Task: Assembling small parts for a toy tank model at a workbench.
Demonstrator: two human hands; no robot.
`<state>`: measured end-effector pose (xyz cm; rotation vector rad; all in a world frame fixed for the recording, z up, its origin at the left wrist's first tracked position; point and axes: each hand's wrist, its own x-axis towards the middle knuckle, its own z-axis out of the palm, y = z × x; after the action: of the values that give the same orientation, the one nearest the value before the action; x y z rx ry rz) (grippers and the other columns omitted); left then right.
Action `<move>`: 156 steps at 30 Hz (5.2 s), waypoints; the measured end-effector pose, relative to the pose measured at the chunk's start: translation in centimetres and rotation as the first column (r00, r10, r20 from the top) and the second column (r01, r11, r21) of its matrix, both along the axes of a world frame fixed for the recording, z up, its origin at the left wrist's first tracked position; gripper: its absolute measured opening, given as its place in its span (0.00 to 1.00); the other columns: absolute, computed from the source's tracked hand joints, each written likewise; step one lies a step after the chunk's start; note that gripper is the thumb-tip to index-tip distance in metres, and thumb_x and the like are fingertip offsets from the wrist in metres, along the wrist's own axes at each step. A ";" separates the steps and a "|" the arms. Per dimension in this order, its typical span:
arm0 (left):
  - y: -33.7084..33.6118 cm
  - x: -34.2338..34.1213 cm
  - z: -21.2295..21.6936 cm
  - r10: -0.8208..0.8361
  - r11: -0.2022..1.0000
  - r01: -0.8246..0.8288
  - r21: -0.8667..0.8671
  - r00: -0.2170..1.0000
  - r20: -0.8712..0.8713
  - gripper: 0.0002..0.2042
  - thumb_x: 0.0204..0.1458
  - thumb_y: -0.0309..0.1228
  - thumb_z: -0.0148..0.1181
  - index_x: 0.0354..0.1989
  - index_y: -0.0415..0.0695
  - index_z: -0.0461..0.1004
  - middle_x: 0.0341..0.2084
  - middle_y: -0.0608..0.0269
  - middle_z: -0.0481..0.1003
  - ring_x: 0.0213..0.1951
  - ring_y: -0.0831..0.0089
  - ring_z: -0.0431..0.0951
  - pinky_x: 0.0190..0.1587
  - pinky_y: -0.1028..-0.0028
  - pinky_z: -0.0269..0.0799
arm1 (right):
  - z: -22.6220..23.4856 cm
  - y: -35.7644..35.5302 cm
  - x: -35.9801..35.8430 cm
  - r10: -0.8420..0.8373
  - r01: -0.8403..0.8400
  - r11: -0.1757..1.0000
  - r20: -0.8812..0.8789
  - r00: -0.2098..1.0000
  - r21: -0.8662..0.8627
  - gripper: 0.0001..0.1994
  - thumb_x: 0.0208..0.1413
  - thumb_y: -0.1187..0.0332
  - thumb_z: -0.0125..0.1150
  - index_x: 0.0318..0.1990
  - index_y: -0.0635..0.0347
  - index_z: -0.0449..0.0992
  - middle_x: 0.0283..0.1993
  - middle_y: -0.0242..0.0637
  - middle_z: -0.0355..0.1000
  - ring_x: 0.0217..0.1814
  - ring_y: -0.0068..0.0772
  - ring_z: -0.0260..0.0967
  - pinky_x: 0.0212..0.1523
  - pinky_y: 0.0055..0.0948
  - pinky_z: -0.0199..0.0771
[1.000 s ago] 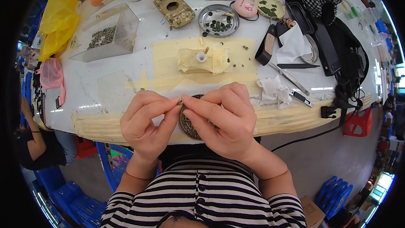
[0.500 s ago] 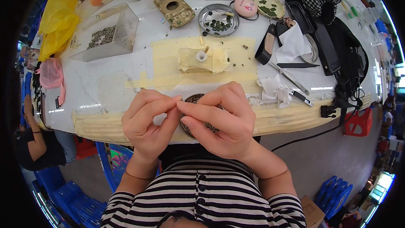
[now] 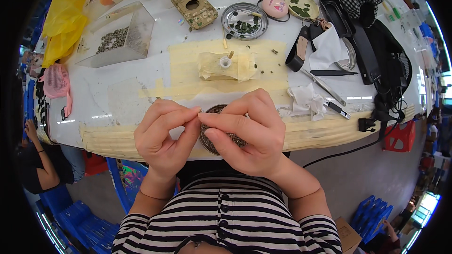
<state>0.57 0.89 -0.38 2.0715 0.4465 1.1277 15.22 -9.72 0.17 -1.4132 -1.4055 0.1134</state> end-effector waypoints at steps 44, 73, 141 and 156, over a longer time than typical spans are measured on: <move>0.1 -0.1 0.0 -0.029 0.999 0.029 -0.018 0.999 0.019 0.14 0.41 0.15 0.71 0.39 0.39 0.82 0.27 0.61 0.77 0.28 0.69 0.75 0.30 0.74 0.69 | -0.4 0.5 -0.5 -0.069 0.063 0.993 -0.060 0.996 -0.098 0.10 0.46 0.72 0.71 0.39 0.58 0.84 0.31 0.32 0.72 0.34 0.32 0.64 0.37 0.28 0.62; 0.3 -0.2 0.2 0.021 0.994 -0.018 0.107 0.999 -0.025 0.15 0.38 0.19 0.73 0.38 0.44 0.84 0.31 0.67 0.77 0.34 0.67 0.72 0.36 0.72 0.70 | 0.0 0.0 0.1 -0.076 0.080 0.994 0.049 0.996 -0.080 0.12 0.46 0.72 0.71 0.41 0.56 0.85 0.29 0.30 0.70 0.33 0.31 0.61 0.35 0.26 0.61; 0.2 -0.2 0.1 -0.058 0.988 0.061 0.144 0.998 -0.027 0.16 0.36 0.19 0.73 0.38 0.43 0.84 0.31 0.67 0.78 0.33 0.67 0.72 0.35 0.72 0.70 | -0.6 0.3 0.0 -0.044 0.017 0.992 -0.217 0.975 -0.123 0.03 0.48 0.76 0.69 0.30 0.60 0.80 0.29 0.34 0.72 0.34 0.34 0.64 0.37 0.28 0.65; 0.2 0.1 -0.1 0.013 0.990 -0.012 0.138 1.000 -0.009 0.15 0.36 0.18 0.74 0.36 0.42 0.83 0.28 0.65 0.77 0.33 0.66 0.73 0.34 0.72 0.71 | -0.2 0.1 0.0 -0.094 0.092 0.995 -0.068 0.993 -0.033 0.09 0.44 0.76 0.71 0.35 0.57 0.83 0.30 0.30 0.72 0.33 0.31 0.64 0.35 0.27 0.63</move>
<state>0.70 1.12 -0.48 2.1970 0.3958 1.1860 15.19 -9.63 -0.06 -1.4830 -1.2841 0.1227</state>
